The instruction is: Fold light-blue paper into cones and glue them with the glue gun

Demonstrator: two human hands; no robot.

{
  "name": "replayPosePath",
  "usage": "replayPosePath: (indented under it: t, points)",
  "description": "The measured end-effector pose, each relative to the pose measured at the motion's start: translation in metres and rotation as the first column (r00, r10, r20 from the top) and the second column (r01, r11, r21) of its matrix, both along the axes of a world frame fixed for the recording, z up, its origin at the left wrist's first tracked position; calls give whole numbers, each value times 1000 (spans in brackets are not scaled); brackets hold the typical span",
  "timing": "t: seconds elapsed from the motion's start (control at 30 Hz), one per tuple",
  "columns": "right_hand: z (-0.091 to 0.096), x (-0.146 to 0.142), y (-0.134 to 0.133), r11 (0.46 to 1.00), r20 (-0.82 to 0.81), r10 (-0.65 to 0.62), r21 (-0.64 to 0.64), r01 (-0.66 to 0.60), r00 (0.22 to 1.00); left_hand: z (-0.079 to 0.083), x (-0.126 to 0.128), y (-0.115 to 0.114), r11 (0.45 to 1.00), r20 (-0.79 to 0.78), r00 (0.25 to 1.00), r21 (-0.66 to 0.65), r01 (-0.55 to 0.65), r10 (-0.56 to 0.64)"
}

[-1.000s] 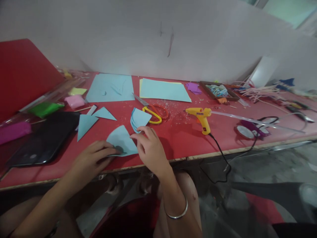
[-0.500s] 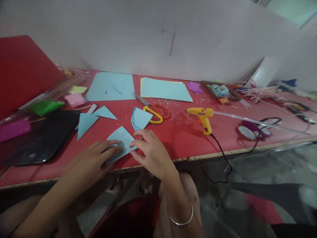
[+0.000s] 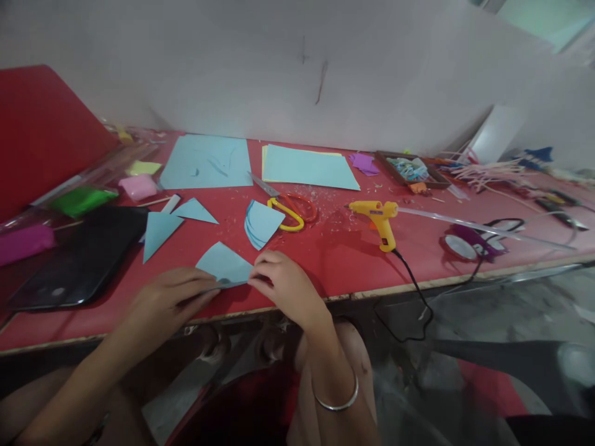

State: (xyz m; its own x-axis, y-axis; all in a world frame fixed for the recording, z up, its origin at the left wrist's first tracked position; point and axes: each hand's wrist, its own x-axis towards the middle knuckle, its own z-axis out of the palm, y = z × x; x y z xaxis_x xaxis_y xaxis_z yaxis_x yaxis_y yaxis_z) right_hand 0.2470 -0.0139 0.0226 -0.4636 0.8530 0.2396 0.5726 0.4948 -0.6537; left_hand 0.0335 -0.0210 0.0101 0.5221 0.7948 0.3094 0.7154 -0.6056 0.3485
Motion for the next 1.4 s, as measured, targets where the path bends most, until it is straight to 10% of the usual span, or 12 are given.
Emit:
replayPosePath:
  t: [0.23, 0.73, 1.07, 1.4]
  points:
    - [-3, -5, 2, 993, -17, -116, -22, 116, 993, 7, 11, -3, 967, -75, 964, -10, -255, 254]
    - [-4, -8, 3, 975, 37, -223, 4, 223, 974, 9, 15, -2, 917, -135, 939, -210, -340, 317]
    - [0, 3, 3, 996, -103, -16, -87, 7, 995, 1, 4, -1, 976, 71, 997, -217, -8, 23]
    - [-1, 7, 5, 994, -124, 0, -105, -13, 992, 7, -4, 1, 967, 97, 994, -253, -28, 54]
